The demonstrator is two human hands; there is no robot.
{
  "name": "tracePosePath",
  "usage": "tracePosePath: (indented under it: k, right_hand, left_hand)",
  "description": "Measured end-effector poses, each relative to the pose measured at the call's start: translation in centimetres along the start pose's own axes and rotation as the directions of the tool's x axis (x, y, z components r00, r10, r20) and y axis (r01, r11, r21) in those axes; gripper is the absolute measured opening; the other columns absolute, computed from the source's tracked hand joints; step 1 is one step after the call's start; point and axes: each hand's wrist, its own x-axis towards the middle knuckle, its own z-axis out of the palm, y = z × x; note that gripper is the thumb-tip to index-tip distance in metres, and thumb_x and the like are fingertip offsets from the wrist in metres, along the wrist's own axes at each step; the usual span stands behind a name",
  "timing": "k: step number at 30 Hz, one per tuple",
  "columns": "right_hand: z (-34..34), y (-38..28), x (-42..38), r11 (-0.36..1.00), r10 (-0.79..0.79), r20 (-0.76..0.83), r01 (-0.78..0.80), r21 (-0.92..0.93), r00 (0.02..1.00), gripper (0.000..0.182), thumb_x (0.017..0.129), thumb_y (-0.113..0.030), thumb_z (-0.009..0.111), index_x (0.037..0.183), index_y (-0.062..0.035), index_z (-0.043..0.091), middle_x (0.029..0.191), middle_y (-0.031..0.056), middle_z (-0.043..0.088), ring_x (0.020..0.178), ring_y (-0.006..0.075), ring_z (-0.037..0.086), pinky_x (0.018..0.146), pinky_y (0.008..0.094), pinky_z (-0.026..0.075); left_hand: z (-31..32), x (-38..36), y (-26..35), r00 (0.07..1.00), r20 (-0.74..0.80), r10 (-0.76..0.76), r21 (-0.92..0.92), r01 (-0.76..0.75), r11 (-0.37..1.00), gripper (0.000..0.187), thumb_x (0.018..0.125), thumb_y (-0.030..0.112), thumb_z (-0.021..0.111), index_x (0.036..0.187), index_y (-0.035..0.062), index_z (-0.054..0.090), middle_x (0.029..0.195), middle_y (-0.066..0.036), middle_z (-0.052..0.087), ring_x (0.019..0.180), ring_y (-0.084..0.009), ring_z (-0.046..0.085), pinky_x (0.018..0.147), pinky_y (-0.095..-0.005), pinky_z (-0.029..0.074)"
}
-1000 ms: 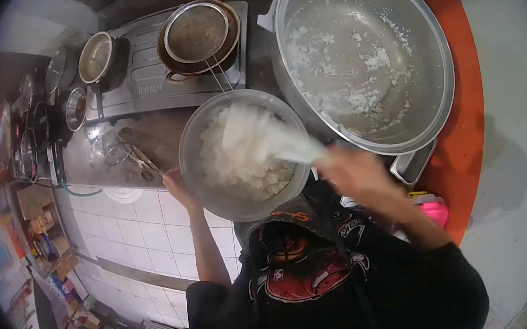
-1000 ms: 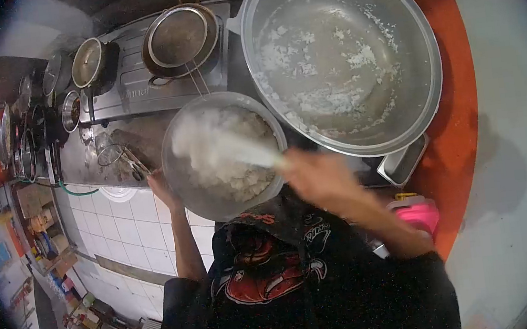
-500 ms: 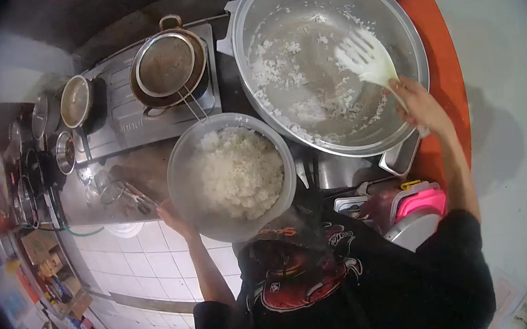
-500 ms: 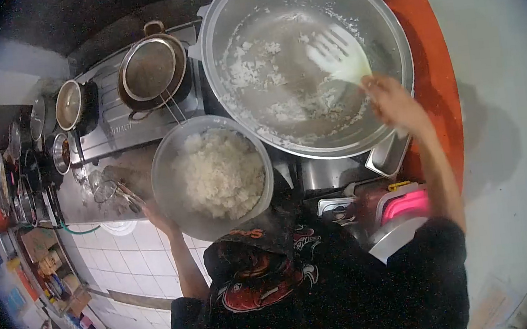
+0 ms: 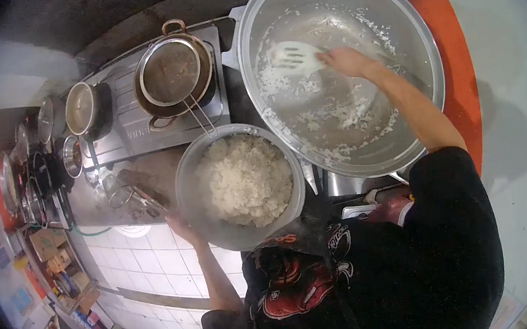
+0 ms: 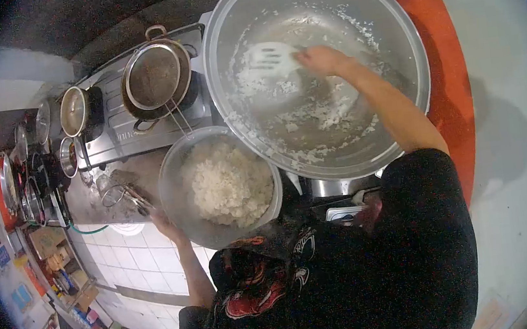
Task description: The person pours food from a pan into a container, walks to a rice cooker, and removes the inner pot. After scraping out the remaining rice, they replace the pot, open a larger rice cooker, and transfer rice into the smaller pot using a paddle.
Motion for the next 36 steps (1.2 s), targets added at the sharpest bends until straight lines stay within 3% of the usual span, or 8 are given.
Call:
tracePosePath:
  k: [2,10,16,18,22,27,34,36]
  right_hand:
    - [-3.3,-5.5,1.3,0.978,0.021,0.438,0.073,-0.197,0.899,0.062,0.097,-0.054,0.03,0.099,-0.0038,0.067,0.087,0.0171,0.068,0.083,0.0306,0.066,0.083,0.0453,0.05]
    - [-4.7,-2.6,4.4,0.879,-0.025,0.352,0.189,-0.438,0.936,0.065,0.094,-0.06,0.033,0.081,-0.0077,0.07,0.075,0.0164,0.066,0.067,0.0272,0.065,0.072,0.0396,0.055]
    - [-3.7,-4.8,0.7,0.868,-0.25,0.624,0.457,-0.195,0.74,0.068,0.091,-0.062,0.04,0.068,-0.0026,0.064,0.061,0.0128,0.059,0.059,0.0279,0.058,0.066,0.0414,0.052]
    - [-4.3,-4.8,-1.4,0.859,-0.258,0.666,0.481,-0.173,0.7,0.069,0.09,-0.063,0.042,0.066,-0.0016,0.062,0.058,0.0115,0.057,0.057,0.0269,0.055,0.063,0.0419,0.05]
    - [-6.5,-5.0,-5.8,0.991,-0.109,0.688,0.137,0.015,0.717,0.064,0.09,-0.062,0.047,0.072,-0.0035,0.067,0.055,0.0082,0.053,0.055,0.0202,0.05,0.054,0.04,0.041]
    - [-11.7,-9.8,-9.8,0.948,-0.022,0.465,-0.129,0.29,0.885,0.053,0.093,-0.049,0.051,0.072,-0.0025,0.065,0.052,0.0016,0.046,0.05,0.0122,0.041,0.048,0.0311,0.034]
    - [-9.3,-22.6,-17.7,0.925,-0.195,0.421,0.023,0.38,0.886,0.04,0.096,-0.046,0.046,0.094,-0.0142,0.07,0.061,0.013,0.059,0.059,0.026,0.063,0.056,0.0395,0.05]
    - [-4.7,-24.4,-19.9,0.972,-0.195,0.482,0.235,-0.023,0.854,0.035,0.096,-0.038,0.046,0.096,-0.0084,0.066,0.061,0.0161,0.06,0.061,0.0349,0.063,0.059,0.0451,0.052]
  left_hand:
    - [0.2,-0.2,0.9,0.994,-0.058,-0.094,-0.123,0.086,0.989,0.051,0.099,0.048,0.033,0.107,0.0011,0.049,0.107,-0.012,0.053,0.102,-0.0243,0.052,0.088,-0.0379,0.042]
    - [-0.1,-0.1,-0.7,0.981,-0.008,-0.193,-0.285,0.183,0.941,0.054,0.1,0.048,0.031,0.117,-0.0011,0.045,0.115,-0.014,0.052,0.107,-0.026,0.05,0.092,-0.0407,0.041]
    - [-0.6,-0.2,0.3,0.999,0.041,0.023,0.391,-0.038,0.92,0.053,0.1,0.047,0.032,0.118,-0.0016,0.045,0.117,-0.014,0.05,0.11,-0.0243,0.047,0.097,-0.0393,0.037]
    - [-0.1,-0.3,0.4,0.99,-0.032,-0.139,-0.174,0.131,0.976,0.053,0.1,0.047,0.032,0.116,-0.0018,0.047,0.118,-0.014,0.049,0.11,-0.025,0.047,0.097,-0.0395,0.037]
    - [1.4,-1.0,4.3,0.971,-0.094,-0.22,-0.246,0.191,0.95,0.054,0.1,0.048,0.033,0.116,-0.0019,0.047,0.116,-0.013,0.05,0.109,-0.0251,0.048,0.097,-0.0392,0.038]
    - [1.1,-0.6,3.0,0.976,-0.059,0.21,0.214,-0.193,0.958,0.041,0.099,0.035,0.037,0.093,-0.0023,0.052,0.096,-0.012,0.055,0.088,-0.0212,0.052,0.075,-0.0397,0.043]
    - [0.0,0.3,0.7,0.991,-0.015,0.136,0.395,-0.119,0.911,0.026,0.092,0.024,0.051,0.095,-0.0014,0.051,0.093,-0.01,0.052,0.086,-0.0207,0.051,0.077,-0.0367,0.044]
    - [-0.6,0.8,1.8,0.976,0.215,-0.036,0.586,-0.1,0.804,0.023,0.093,0.024,0.05,0.093,0.0006,0.05,0.09,-0.008,0.049,0.086,-0.0186,0.049,0.077,-0.0348,0.043]
